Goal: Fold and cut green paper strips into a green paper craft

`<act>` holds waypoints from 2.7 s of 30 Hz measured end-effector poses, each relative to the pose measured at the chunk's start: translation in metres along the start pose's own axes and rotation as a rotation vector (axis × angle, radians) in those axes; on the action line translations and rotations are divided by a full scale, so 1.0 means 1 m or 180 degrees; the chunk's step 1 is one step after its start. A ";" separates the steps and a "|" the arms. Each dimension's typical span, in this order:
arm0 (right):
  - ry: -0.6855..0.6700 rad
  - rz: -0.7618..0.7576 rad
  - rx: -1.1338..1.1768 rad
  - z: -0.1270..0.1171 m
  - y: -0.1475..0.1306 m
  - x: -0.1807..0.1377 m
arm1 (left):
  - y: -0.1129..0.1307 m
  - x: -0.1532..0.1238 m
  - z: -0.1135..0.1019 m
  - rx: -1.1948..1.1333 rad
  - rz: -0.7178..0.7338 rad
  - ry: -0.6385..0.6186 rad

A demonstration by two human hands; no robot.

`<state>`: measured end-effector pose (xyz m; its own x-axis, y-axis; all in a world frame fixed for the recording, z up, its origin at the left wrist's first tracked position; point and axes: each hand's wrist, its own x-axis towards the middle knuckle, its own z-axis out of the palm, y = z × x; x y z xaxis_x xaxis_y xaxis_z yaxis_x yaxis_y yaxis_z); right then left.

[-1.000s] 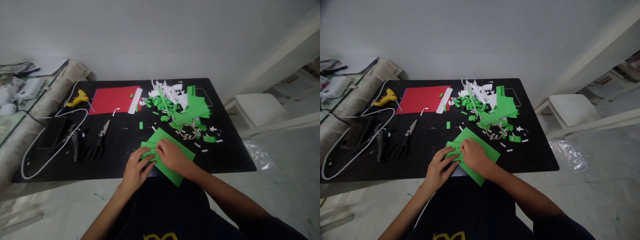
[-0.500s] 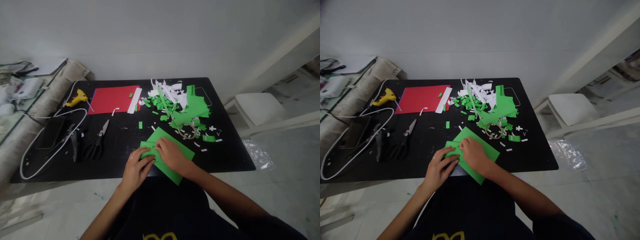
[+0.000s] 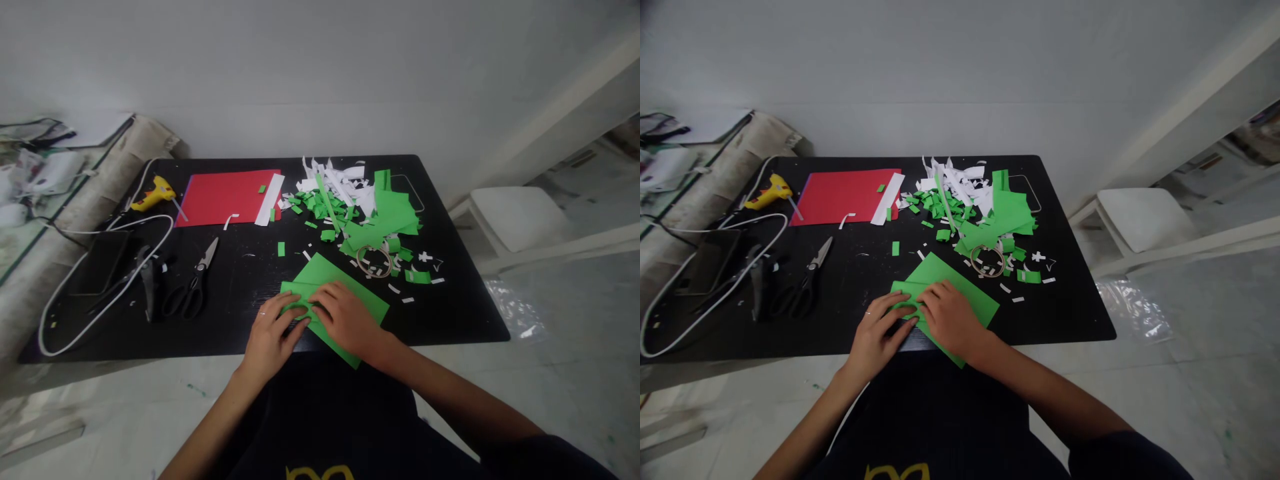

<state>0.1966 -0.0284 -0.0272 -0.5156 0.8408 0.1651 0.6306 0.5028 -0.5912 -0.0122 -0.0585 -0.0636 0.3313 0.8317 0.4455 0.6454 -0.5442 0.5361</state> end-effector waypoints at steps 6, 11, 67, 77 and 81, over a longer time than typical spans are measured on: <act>0.0022 -0.0309 -0.0267 -0.001 -0.005 -0.020 | 0.004 0.000 -0.002 -0.0148 -0.0240 0.0031; 0.0226 -0.0504 -0.0046 -0.007 -0.002 -0.029 | 0.008 0.002 -0.007 -0.0238 -0.0354 0.0288; 0.0085 0.0019 0.0962 -0.007 0.013 -0.015 | 0.042 -0.006 -0.020 -0.0274 -0.0605 0.0284; 0.0034 -0.0149 0.0575 -0.001 0.011 -0.019 | 0.030 -0.009 -0.015 0.0435 0.0152 -0.0084; -0.0027 -0.0127 0.0504 -0.003 0.011 -0.019 | 0.031 -0.012 -0.014 0.0619 0.0090 -0.0215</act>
<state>0.2144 -0.0383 -0.0343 -0.5437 0.8188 0.1845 0.5106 0.4972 -0.7015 -0.0062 -0.0865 -0.0420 0.3924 0.8254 0.4058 0.7538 -0.5414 0.3725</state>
